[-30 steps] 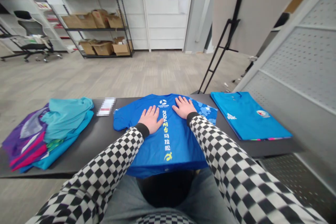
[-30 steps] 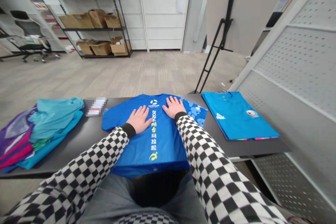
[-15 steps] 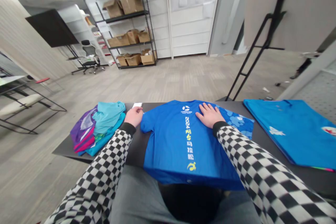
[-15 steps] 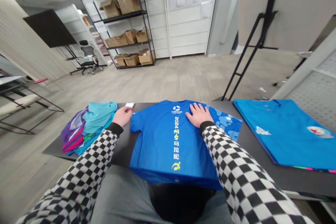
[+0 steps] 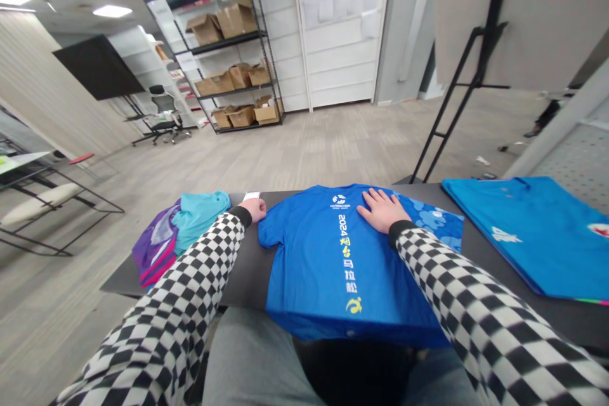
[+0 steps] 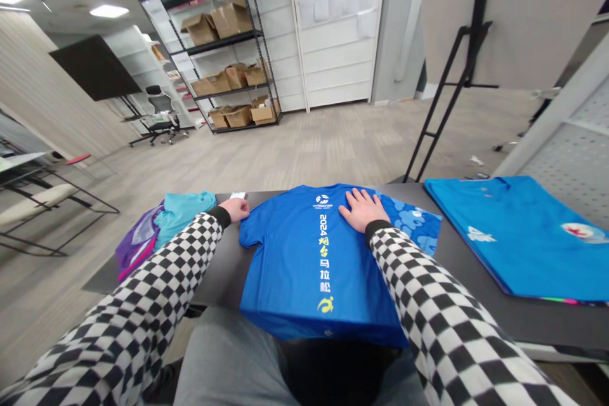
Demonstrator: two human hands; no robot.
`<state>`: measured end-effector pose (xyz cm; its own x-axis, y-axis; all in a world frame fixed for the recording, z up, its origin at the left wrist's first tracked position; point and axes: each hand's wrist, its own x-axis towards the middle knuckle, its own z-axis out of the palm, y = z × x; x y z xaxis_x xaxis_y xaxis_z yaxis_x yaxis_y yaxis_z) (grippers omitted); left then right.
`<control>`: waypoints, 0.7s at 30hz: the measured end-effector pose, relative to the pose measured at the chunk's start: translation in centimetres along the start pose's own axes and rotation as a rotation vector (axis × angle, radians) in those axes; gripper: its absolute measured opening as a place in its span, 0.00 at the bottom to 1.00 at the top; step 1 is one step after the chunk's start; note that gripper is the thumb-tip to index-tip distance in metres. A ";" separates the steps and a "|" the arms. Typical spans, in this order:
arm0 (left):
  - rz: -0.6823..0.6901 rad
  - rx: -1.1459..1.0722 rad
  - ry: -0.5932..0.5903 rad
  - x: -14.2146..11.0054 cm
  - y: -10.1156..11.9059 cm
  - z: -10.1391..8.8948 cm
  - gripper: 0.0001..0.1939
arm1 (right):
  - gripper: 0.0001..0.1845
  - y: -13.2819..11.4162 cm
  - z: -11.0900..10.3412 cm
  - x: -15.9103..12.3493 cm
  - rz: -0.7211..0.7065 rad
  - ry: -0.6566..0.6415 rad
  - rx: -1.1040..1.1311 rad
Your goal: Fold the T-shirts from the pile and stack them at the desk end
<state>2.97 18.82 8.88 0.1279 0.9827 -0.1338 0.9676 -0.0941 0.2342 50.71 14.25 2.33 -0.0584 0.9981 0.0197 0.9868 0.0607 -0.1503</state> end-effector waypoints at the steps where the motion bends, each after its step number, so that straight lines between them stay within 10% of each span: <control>1: 0.006 -0.003 -0.002 0.1 -0.1 -0.1 0.06 | 0.46 -0.1 -0.1 -0.1 0.000 -0.001 0.002; 21: -0.403 0.130 0.075 0.3 -5.4 1.1 0.39 | 0.46 -0.1 -0.2 -0.1 0.001 -0.010 0.014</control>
<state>-1.97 19.41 6.54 -0.2777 0.9534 -0.1180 0.9569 0.2853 0.0535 50.62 14.14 2.57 -0.0594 0.9982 0.0094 0.9846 0.0602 -0.1642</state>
